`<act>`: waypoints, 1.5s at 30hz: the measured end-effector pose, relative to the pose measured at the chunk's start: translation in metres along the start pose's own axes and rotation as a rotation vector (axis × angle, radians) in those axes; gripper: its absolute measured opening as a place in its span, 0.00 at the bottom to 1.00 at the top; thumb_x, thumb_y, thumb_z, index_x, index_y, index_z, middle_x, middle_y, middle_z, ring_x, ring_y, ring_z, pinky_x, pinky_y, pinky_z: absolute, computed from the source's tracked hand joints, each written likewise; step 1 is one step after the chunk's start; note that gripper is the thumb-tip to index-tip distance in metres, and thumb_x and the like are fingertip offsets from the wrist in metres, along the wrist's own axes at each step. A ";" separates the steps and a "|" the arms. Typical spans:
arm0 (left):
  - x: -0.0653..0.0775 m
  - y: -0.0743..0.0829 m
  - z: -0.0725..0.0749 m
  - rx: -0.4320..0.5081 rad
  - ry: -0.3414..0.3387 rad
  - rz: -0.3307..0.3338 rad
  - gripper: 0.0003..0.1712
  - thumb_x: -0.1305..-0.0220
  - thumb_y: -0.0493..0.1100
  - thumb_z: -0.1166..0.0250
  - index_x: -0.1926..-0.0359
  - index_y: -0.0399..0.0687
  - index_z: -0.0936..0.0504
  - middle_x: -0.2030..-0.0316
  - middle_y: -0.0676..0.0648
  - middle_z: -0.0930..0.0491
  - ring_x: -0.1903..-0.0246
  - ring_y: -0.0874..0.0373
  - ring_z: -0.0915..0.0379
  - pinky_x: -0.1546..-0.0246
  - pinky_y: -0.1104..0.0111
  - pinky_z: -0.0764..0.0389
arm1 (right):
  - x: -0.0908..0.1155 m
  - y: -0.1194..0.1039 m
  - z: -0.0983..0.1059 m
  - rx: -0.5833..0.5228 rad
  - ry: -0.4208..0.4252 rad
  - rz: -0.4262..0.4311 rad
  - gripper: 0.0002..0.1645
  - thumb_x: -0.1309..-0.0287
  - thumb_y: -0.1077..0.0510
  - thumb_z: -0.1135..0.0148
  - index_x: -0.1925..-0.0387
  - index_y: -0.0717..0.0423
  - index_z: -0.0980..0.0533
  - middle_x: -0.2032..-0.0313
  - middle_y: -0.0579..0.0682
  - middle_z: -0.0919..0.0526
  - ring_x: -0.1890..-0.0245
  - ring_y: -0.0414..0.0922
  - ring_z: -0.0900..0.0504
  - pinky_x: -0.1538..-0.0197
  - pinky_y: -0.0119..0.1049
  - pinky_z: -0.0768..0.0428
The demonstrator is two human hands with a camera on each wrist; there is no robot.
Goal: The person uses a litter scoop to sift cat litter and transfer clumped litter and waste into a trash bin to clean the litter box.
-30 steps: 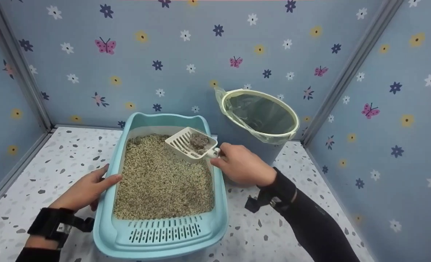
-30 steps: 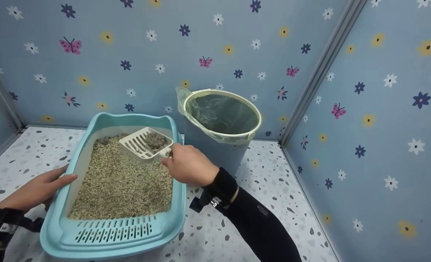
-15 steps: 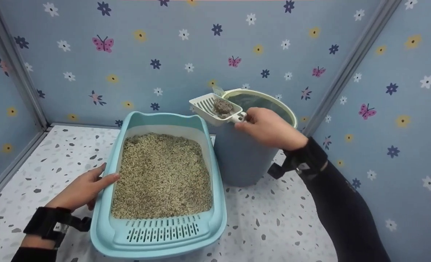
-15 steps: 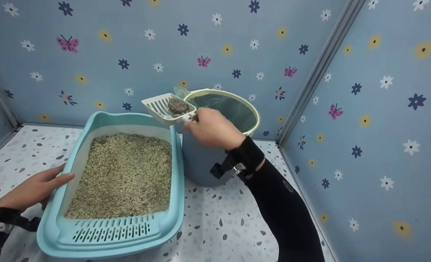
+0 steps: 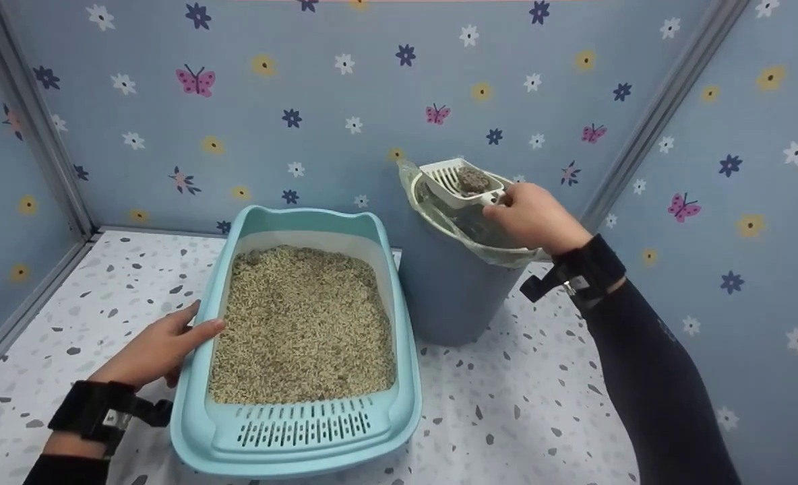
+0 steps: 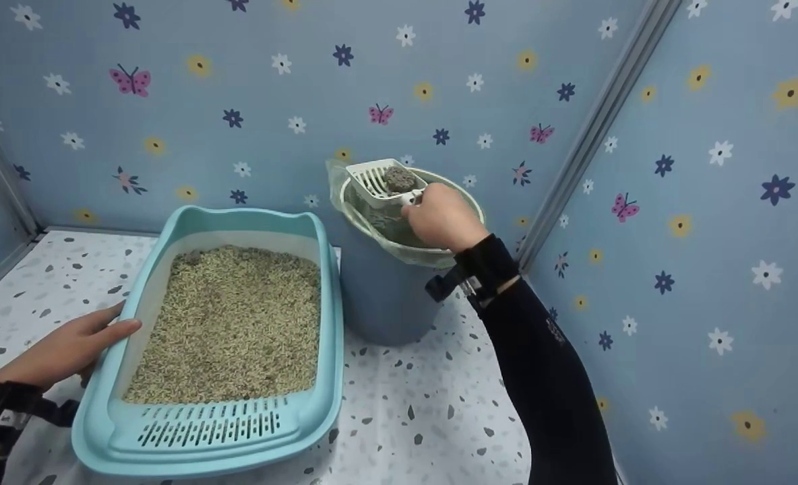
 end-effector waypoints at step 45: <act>0.000 -0.001 0.000 0.001 0.001 0.013 0.52 0.12 0.64 0.44 0.09 0.43 0.58 0.68 0.40 0.17 0.86 0.56 0.28 0.84 0.59 0.18 | 0.005 0.018 -0.013 0.386 0.271 0.105 0.13 0.40 0.71 0.41 0.56 0.57 0.20 0.65 0.59 0.14 0.68 0.60 0.16 0.69 0.63 0.17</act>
Point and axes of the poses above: each hand's wrist, its own x-axis away from the middle knuckle, its own z-axis out of the back of the hand, y = z × x, the point moved 3 cm from there along -x, towards the middle knuckle
